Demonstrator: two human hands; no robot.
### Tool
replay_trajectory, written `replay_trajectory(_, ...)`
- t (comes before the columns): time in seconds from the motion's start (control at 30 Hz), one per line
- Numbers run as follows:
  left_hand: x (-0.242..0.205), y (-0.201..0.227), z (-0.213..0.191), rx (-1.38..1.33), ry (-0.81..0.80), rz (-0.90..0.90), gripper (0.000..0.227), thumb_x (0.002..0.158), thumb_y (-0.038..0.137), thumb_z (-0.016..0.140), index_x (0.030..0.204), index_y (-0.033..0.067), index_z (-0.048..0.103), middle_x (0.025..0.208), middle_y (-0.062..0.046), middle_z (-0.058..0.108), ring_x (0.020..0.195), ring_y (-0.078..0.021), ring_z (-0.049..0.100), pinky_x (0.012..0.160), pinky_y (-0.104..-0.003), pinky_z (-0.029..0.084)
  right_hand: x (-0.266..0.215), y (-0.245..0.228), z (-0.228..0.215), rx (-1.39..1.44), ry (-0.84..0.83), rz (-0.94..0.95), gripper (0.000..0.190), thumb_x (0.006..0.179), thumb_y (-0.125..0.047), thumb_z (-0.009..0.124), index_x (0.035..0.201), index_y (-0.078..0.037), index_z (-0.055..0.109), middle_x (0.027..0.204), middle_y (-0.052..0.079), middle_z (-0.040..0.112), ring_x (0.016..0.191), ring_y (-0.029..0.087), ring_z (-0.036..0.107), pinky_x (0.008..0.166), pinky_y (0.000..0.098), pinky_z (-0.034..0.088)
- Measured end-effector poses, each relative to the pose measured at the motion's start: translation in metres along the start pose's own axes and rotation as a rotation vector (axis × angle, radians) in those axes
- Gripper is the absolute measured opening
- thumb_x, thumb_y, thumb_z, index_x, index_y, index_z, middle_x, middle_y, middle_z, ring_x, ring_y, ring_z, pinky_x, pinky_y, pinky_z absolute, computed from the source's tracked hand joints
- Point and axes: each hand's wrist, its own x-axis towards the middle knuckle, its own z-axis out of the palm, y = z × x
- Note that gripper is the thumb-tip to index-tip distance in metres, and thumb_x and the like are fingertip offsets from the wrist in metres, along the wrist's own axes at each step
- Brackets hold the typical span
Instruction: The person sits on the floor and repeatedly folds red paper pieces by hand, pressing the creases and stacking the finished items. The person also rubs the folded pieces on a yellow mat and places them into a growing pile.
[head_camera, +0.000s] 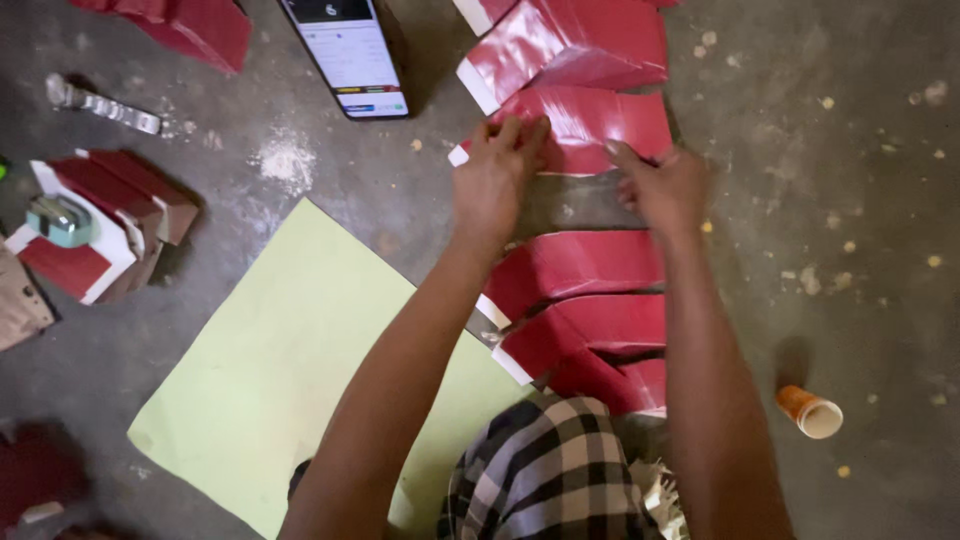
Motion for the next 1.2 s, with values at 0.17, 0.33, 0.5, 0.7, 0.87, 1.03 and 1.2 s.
replay_trajectory(0.17, -0.013, 0.0, 0.004, -0.032, -0.032, -0.02, 0.046, 0.089, 0.024, 0.073, 0.134, 0.0277, 0.065, 0.118, -0.001, 0.061, 0.113, -0.0277, 0.062, 0.069, -0.04, 0.061, -0.015, 0.009, 0.004, -0.757, 0.362, -0.595, 0.042, 0.096, -0.041, 0.089, 0.08, -0.004, 0.074, 0.069, 0.015, 0.069, 0.057, 0.027, 0.061, 0.056, 0.0428, 0.047)
replay_trajectory(0.33, -0.017, -0.006, 0.009, -0.065, 0.003, -0.025, 0.045, 0.087, 0.028, 0.075, 0.13, 0.0208, 0.064, 0.124, 0.001, 0.062, 0.121, -0.0281, 0.061, 0.075, -0.04, 0.061, -0.008, 0.011, -0.03, -0.492, 0.158, -0.43, 0.037, 0.09, -0.038, 0.086, 0.091, -0.003, 0.076, 0.076, 0.012, 0.072, 0.061, 0.023, 0.068, 0.058, 0.04, 0.05)
replay_trajectory(0.5, -0.013, -0.01, -0.01, -0.205, -0.003, 0.011, 0.039, 0.09, 0.027, 0.076, 0.123, 0.0098, 0.062, 0.128, -0.004, 0.063, 0.123, -0.0286, 0.061, 0.083, -0.04, 0.058, -0.035, 0.036, -0.09, -0.704, 0.179, -0.495, 0.021, 0.106, -0.023, 0.067, 0.108, -0.003, 0.074, 0.091, 0.015, 0.069, 0.081, 0.03, 0.067, 0.075, 0.0428, 0.051)
replay_trajectory(0.7, -0.103, -0.002, -0.066, -0.392, -0.045, -0.052, 0.045, 0.093, 0.027, 0.078, 0.131, 0.0081, 0.063, 0.125, -0.011, 0.061, 0.112, -0.0358, 0.057, 0.098, -0.047, 0.046, -0.109, 0.065, -0.096, -0.516, 0.25, -0.237, 0.033, 0.107, -0.036, 0.059, 0.117, -0.006, 0.071, 0.102, 0.015, 0.07, 0.089, 0.027, 0.068, 0.08, 0.0393, 0.052)
replay_trajectory(0.87, -0.135, 0.013, -0.051, -0.397, -0.064, -0.061, 0.056, 0.082, 0.024, 0.079, 0.135, 0.0106, 0.066, 0.125, -0.01, 0.061, 0.111, -0.0347, 0.056, 0.096, -0.049, 0.045, -0.103, 0.034, -0.038, -0.092, -0.097, -0.011, 0.058, 0.098, -0.052, 0.065, 0.129, -0.003, 0.063, 0.123, 0.014, 0.067, 0.112, 0.02, 0.062, 0.098, 0.0351, 0.048)
replay_trajectory(1.03, -0.122, 0.011, -0.026, -0.461, -0.066, -0.154, 0.053, 0.084, 0.027, 0.081, 0.132, 0.0112, 0.064, 0.126, -0.01, 0.062, 0.115, -0.0362, 0.056, 0.099, -0.047, 0.046, -0.096, -0.018, 0.0, -0.647, -0.198, -0.556, 0.075, 0.076, -0.048, 0.087, 0.127, 0.002, 0.064, 0.124, 0.026, 0.068, 0.114, 0.04, 0.063, 0.098, 0.0471, 0.048)
replay_trajectory(1.2, -0.115, 0.017, -0.056, -0.516, -0.125, -0.205, 0.054, 0.087, 0.031, 0.078, 0.134, 0.0092, 0.062, 0.128, -0.013, 0.062, 0.116, -0.0383, 0.058, 0.098, -0.048, 0.046, -0.132, -0.072, 0.007, -0.649, -0.217, -0.31, 0.076, 0.081, -0.04, 0.085, 0.143, -0.008, 0.058, 0.109, 0.022, 0.074, 0.096, 0.036, 0.073, 0.084, 0.0447, 0.055)
